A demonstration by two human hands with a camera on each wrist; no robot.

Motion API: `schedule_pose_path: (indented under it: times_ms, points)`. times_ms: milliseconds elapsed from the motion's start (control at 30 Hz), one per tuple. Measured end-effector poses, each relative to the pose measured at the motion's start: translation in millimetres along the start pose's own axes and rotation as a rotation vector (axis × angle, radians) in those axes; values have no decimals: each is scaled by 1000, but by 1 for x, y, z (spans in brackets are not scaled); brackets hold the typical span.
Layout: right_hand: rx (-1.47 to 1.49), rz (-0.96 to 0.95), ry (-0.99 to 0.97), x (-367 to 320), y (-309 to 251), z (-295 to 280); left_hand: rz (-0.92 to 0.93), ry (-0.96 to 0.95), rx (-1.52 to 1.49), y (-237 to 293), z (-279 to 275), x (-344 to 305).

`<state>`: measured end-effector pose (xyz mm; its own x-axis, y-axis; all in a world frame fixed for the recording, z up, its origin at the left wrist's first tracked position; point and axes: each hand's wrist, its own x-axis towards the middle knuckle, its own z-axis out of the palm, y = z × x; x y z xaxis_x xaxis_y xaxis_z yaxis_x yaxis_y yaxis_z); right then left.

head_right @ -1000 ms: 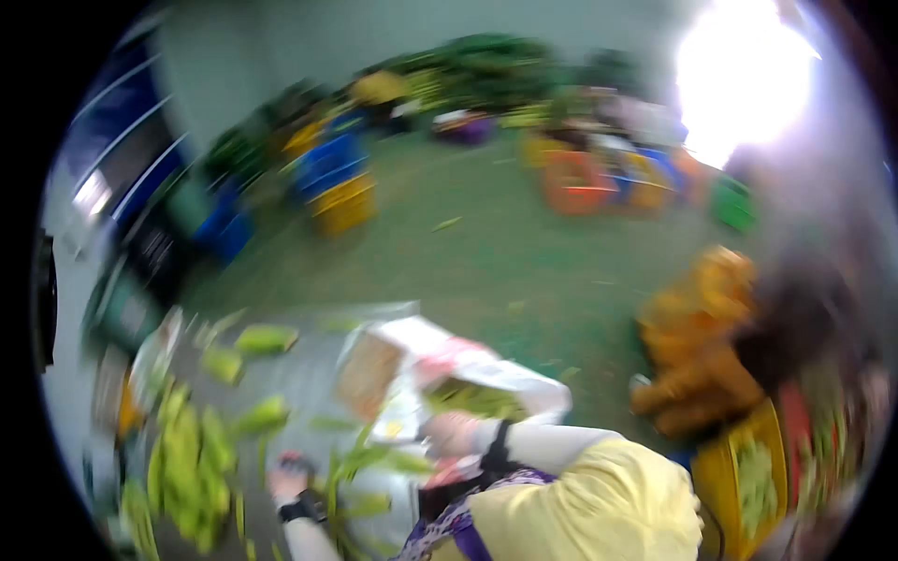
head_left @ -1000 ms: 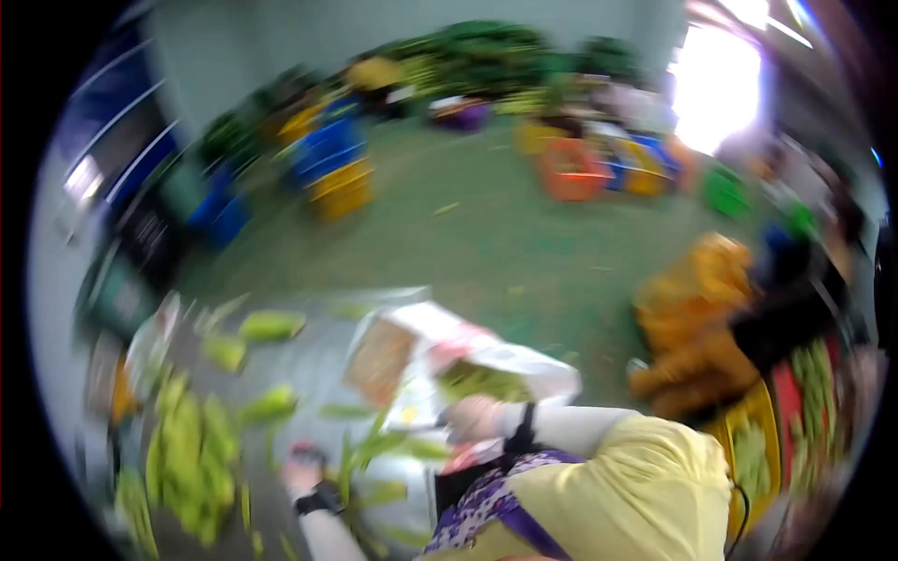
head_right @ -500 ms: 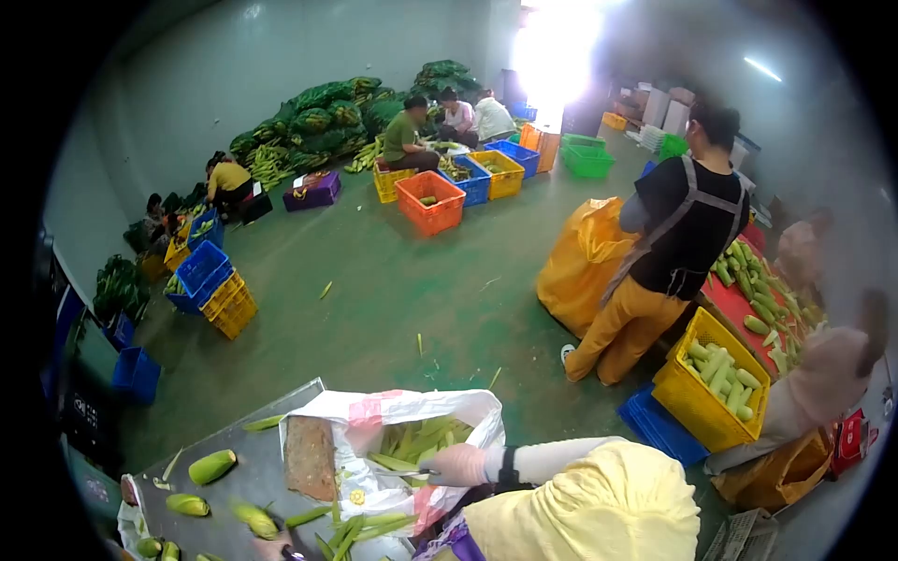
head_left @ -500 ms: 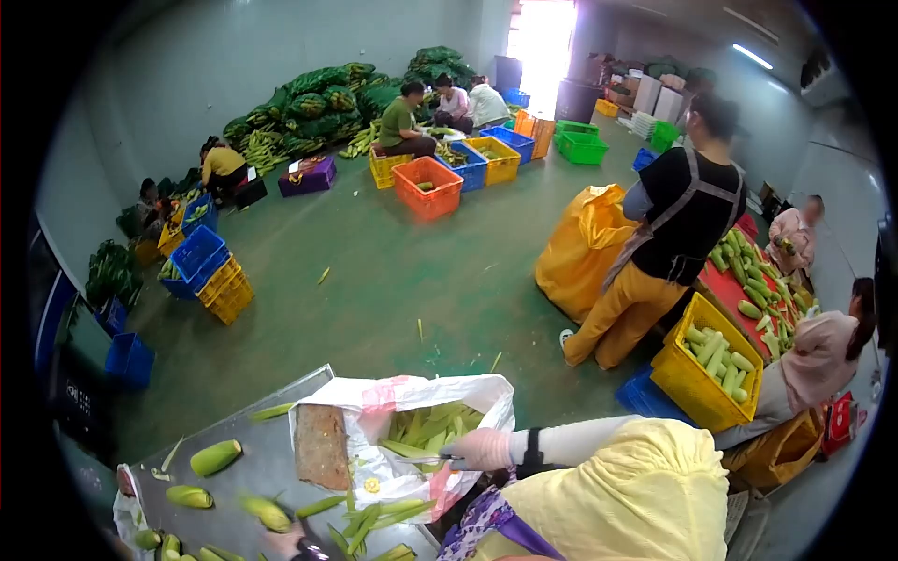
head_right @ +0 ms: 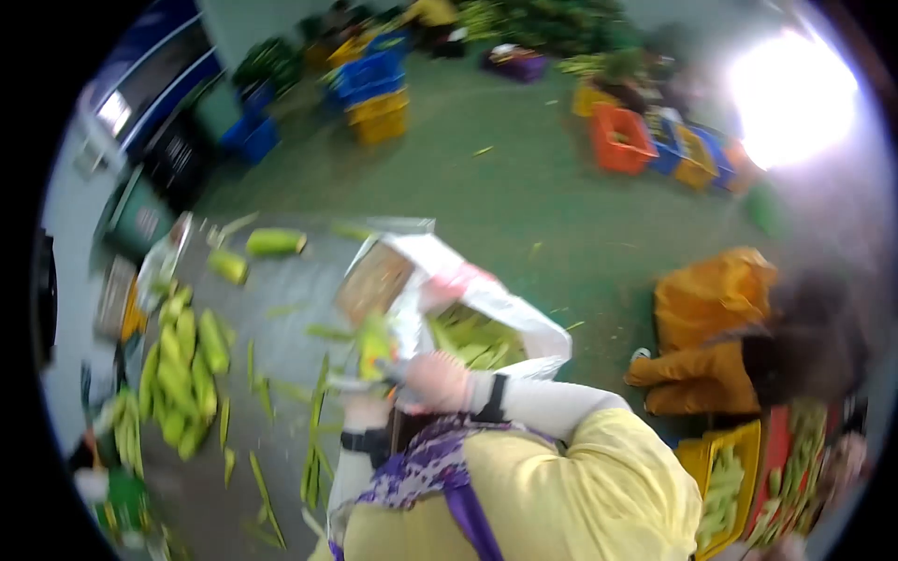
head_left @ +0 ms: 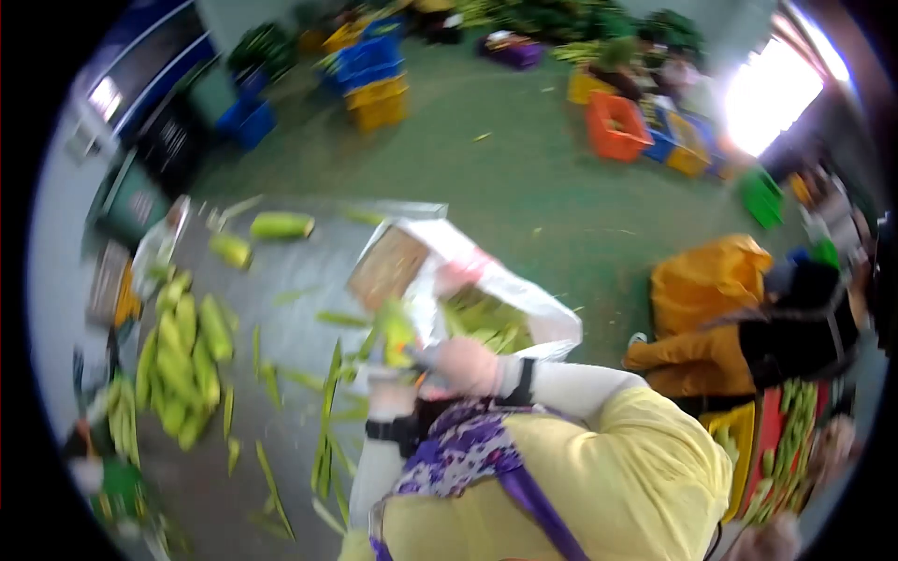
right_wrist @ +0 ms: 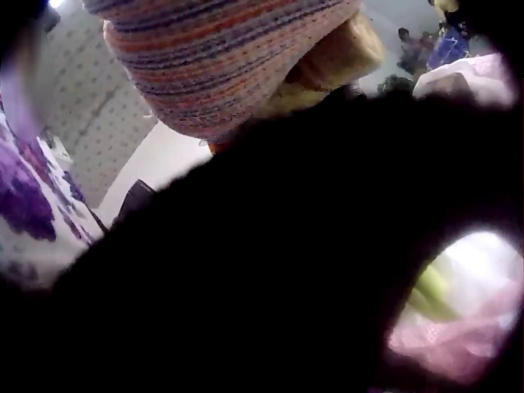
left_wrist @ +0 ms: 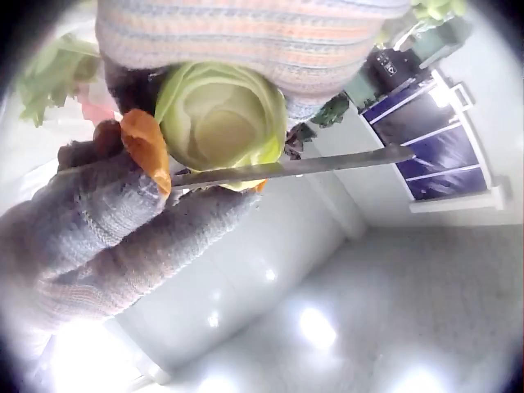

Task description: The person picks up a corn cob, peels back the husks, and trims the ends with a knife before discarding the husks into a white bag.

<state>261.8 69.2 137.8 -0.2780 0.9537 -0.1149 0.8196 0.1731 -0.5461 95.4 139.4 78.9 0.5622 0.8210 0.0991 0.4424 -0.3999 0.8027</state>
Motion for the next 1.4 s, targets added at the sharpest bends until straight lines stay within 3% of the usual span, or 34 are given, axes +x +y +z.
schedule_pose_path:
  times_ms: [33, 100, 133, 167, 300, 400, 467, 533, 600, 667, 767, 800, 867, 933, 1000, 1067, 1100, 1200, 1333, 1400]
  points:
    - [48, -61, 86, 1, 6, 10, -68, -121, -720, -31, 12, 2]
    - [142, -114, 248, -2, 14, 18, -151, -208, -1800, -51, 31, 11]
    - [205, -105, 317, -3, 12, 23, -223, -210, -2145, -38, 35, 10]
    - [212, -91, 396, -3, 11, 28, -575, 125, -2013, -8, 26, 8]
    - [278, 49, 234, -2, 8, 17, -605, 340, -1923, -8, 29, 1]
    - [277, -58, 530, 19, 67, 17, -438, 261, -1275, 21, 15, -21]
    - [329, -20, 657, 25, 84, -25, -405, 23, -1659, 12, 12, -38]
    - [190, -5, 687, 20, 100, -40, -591, -57, -2012, 4, 10, -47]
    - [227, 96, 613, 15, 108, -43, -572, -27, -2119, 8, 1, -50]
    - [300, 341, 570, 13, 130, -31, -430, 20, -2228, 5, -3, -53]
    - [34, 432, 288, -1, 167, 7, -318, 67, -2212, 4, -15, -53]
    - [-100, 274, 318, -7, 167, 17, -281, 76, -2191, 4, -19, -53]
    - [63, 403, 104, -5, 128, 12, -265, 38, -2191, 12, -22, -51]
    - [161, 246, 96, -14, 84, 5, -361, 119, -2221, 12, -15, -47]
    - [272, -111, 134, -21, 46, 5, -418, 138, -2217, 10, -5, -43]
    - [202, -199, 16, -23, 17, 4, -459, 169, -2142, 8, 6, -39]
    - [108, -230, 51, -25, 8, 3, -490, 216, -2082, 8, 11, -37]
    - [91, -206, 135, -21, 6, 17, -543, 227, -2011, 38, 4, -29]
    - [-26, -165, 163, -26, -9, 9, -528, 144, -2080, 31, 9, -34]
    - [67, -108, 101, -23, -8, 5, -556, 146, -2050, 35, 9, -36]
